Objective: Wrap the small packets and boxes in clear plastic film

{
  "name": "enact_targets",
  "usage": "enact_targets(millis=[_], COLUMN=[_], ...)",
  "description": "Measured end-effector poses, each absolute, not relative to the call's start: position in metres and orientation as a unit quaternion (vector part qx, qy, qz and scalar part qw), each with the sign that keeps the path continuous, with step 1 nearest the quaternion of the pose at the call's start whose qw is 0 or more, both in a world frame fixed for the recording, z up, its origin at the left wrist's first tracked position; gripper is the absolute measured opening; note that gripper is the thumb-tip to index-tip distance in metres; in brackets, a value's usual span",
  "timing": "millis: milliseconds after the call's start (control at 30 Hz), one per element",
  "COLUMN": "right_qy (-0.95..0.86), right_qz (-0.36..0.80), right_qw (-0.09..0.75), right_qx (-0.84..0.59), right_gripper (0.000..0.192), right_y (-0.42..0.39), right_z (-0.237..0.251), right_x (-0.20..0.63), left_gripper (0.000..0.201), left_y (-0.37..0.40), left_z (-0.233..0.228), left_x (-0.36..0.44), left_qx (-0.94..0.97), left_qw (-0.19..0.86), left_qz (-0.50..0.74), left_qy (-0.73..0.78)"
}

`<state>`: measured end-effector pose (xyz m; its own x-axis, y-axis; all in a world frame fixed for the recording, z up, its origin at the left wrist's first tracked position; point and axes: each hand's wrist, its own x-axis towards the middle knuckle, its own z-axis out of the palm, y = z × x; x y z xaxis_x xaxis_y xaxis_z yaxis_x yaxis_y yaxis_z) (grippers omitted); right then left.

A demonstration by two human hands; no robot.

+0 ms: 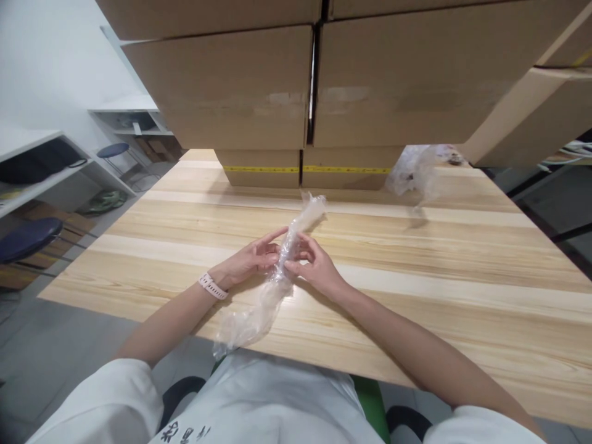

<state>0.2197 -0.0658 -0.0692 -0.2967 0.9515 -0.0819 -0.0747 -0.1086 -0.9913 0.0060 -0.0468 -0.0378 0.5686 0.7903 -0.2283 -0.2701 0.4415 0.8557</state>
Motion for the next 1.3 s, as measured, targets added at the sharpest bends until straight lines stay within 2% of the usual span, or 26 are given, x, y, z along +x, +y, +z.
enact_targets(millis=[167,300,467,567,700,767,867,1000,1133,1200,1300], right_qy=[-0.451,-0.448,-0.415,-0.370,-0.334,-0.317,-0.314,-0.368,-0.413,-0.402,-0.354], right_qz=[0.689,0.703,0.699,0.723,0.762,0.769,0.776,0.764,0.701,0.667,0.654], right_qw=[0.414,0.391,0.433,0.448,0.424,0.429,0.441,0.425,0.402,0.425,0.475], right_qx=[-0.388,-0.389,-0.390,-0.374,-0.358,-0.353,-0.323,-0.316,-0.420,-0.462,-0.470], right_gripper=[0.081,0.084,0.066,0.057,0.052,0.049,0.046,0.059,0.065,0.066,0.057], right_y=[-0.062,-0.061,-0.061,-0.059,-0.054,-0.052,-0.055,-0.065,-0.073,-0.073,-0.068], right_z=[-0.057,-0.052,-0.056,-0.058,-0.062,-0.062,-0.060,-0.054,-0.053,-0.054,-0.057], right_x=[0.224,0.222,0.223,0.227,0.229,0.224,0.213,0.201,0.196,0.195,0.197], left_gripper=[0.096,0.103,0.104,0.087,0.034,0.027,0.048,0.083,0.081,0.078,0.080], left_y=[-0.049,-0.051,-0.042,-0.036,-0.040,-0.047,-0.058,-0.066,-0.069,-0.068,-0.066], left_z=[-0.038,-0.033,-0.023,-0.021,-0.030,-0.037,-0.044,-0.048,-0.048,-0.048,-0.049], left_x=[0.008,0.008,-0.004,-0.012,-0.005,0.007,0.025,0.038,0.037,0.035,0.033], left_qx=[0.413,0.413,0.391,0.388,0.442,0.485,0.546,0.603,0.643,0.644,0.615], left_qw=[0.787,0.789,0.765,0.729,0.681,0.658,0.612,0.529,0.453,0.438,0.462], left_qz=[0.351,0.358,0.436,0.486,0.448,0.420,0.414,0.446,0.452,0.447,0.451], left_qy=[0.296,0.282,0.269,0.286,0.374,0.394,0.395,0.398,0.420,0.440,0.453])
